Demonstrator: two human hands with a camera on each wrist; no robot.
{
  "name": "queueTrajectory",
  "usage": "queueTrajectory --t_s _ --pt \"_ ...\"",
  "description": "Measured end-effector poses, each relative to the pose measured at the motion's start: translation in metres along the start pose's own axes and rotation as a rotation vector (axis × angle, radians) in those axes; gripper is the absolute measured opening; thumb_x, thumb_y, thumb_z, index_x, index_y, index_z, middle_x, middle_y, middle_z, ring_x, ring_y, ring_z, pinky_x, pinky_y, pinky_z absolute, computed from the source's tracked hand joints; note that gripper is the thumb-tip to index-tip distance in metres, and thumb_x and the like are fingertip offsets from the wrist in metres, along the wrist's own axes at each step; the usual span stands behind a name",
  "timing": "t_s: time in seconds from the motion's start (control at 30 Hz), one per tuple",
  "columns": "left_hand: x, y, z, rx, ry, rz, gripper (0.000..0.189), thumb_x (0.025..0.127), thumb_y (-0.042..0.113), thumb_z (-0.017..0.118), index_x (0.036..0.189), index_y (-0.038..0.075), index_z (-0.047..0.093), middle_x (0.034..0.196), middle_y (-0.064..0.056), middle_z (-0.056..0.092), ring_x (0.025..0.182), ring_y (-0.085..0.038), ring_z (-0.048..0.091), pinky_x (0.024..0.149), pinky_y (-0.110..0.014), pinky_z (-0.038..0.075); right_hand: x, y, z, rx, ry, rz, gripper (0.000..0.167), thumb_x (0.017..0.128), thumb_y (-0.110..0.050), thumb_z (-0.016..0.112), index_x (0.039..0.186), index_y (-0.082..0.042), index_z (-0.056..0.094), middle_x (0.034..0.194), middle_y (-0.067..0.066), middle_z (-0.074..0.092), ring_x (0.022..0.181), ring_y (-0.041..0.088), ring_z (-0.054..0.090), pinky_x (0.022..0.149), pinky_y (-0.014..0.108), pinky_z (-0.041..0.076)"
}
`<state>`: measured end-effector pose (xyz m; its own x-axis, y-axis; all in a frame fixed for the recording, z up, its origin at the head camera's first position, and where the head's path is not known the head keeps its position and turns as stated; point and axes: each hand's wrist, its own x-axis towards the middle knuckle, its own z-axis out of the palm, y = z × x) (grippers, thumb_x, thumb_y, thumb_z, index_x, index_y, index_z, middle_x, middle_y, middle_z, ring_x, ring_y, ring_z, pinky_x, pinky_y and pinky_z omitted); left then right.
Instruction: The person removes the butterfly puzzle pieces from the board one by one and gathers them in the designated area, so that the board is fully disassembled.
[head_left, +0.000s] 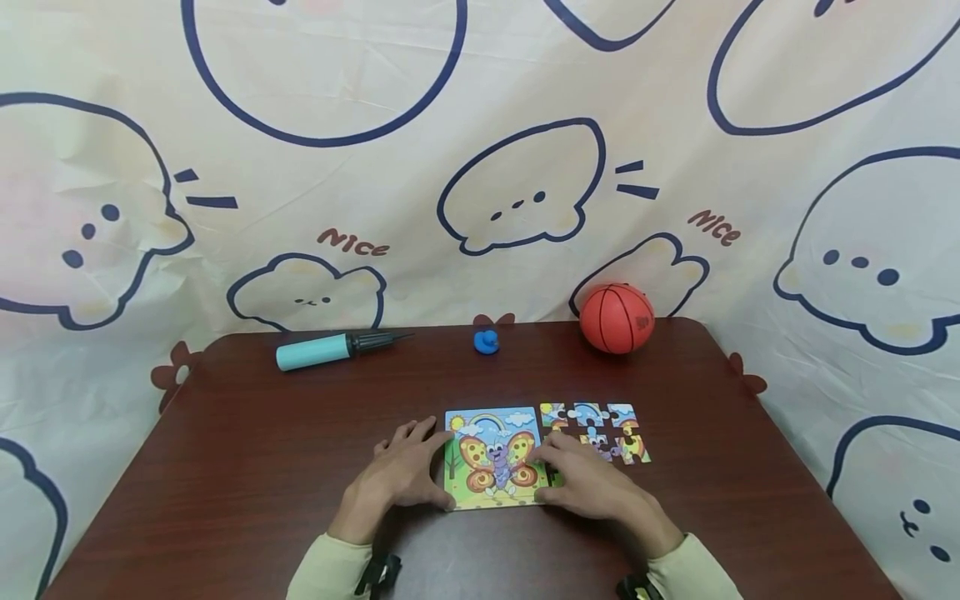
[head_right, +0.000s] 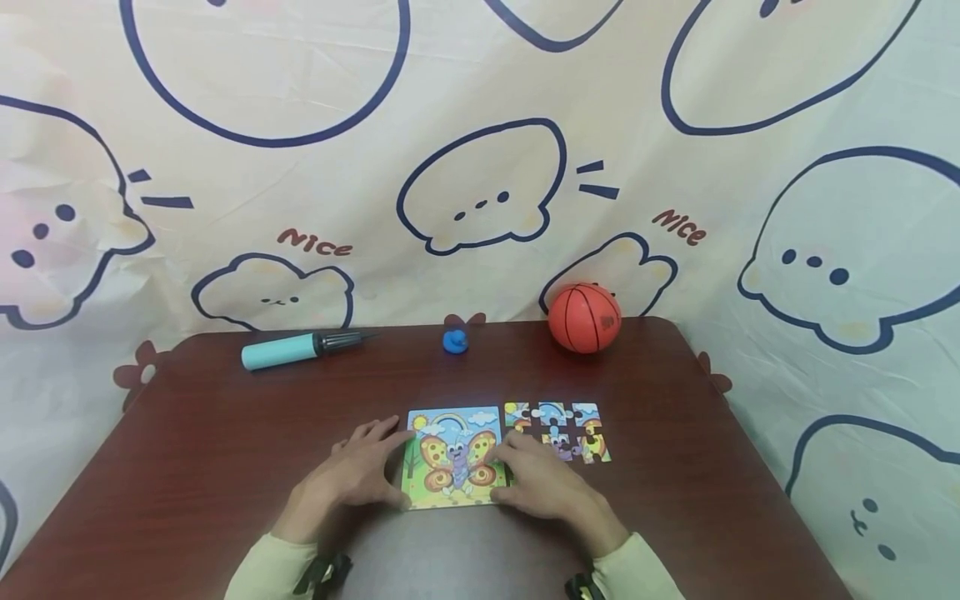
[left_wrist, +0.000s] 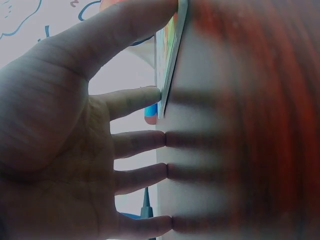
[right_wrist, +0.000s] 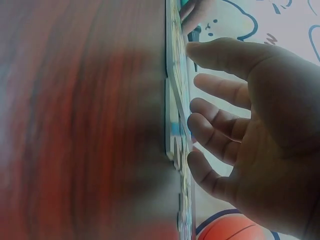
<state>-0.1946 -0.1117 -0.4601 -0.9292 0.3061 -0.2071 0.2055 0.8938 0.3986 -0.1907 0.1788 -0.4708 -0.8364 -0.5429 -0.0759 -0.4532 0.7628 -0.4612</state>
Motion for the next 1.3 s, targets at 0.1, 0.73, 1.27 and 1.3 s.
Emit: queueTrajectory --t_s 0.1,0.73,1.27,1.3 --pt "0.000 0.000 0.000 -0.002 0.002 0.001 0.096 0.060 0.050 0.088 0.142 0.021 0.049 0.156 -0.014 0.033 0.141 -0.042 0.028 0.101 -0.073 0.026 0.004 -0.003 0.002 -0.005 0.012 -0.020 0.034 0.082 -0.033 0.075 0.115 -0.028 0.066 0.102 -0.009 0.052 0.085 0.007 0.046 0.073 0.023 0.040" --pt "0.002 -0.002 0.001 0.002 -0.020 -0.008 0.096 0.061 0.054 0.087 0.143 0.023 0.048 0.156 -0.012 0.032 0.142 -0.042 0.028 0.101 -0.074 0.025 0.026 -0.024 0.011 -0.118 -0.018 -0.082 0.033 0.083 -0.033 0.072 0.114 -0.023 0.069 0.098 -0.011 0.051 0.083 0.005 0.045 0.074 0.022 0.041" --pt "0.003 -0.002 0.002 0.005 -0.015 -0.001 0.096 0.060 0.054 0.087 0.143 0.023 0.048 0.156 -0.013 0.033 0.141 -0.042 0.028 0.100 -0.074 0.027 0.026 -0.030 0.013 -0.075 0.009 -0.048 0.028 0.081 -0.025 0.073 0.106 -0.017 0.067 0.101 -0.009 0.054 0.081 0.005 0.047 0.073 0.022 0.042" --pt "0.003 -0.002 0.002 0.004 -0.015 -0.001 0.096 0.060 0.054 0.087 0.143 0.023 0.048 0.156 -0.013 0.033 0.142 -0.042 0.028 0.100 -0.074 0.027 0.026 -0.030 0.013 -0.075 0.014 -0.049 0.028 0.080 -0.025 0.073 0.106 -0.017 0.067 0.101 -0.009 0.054 0.081 0.005 0.047 0.073 0.022 0.043"
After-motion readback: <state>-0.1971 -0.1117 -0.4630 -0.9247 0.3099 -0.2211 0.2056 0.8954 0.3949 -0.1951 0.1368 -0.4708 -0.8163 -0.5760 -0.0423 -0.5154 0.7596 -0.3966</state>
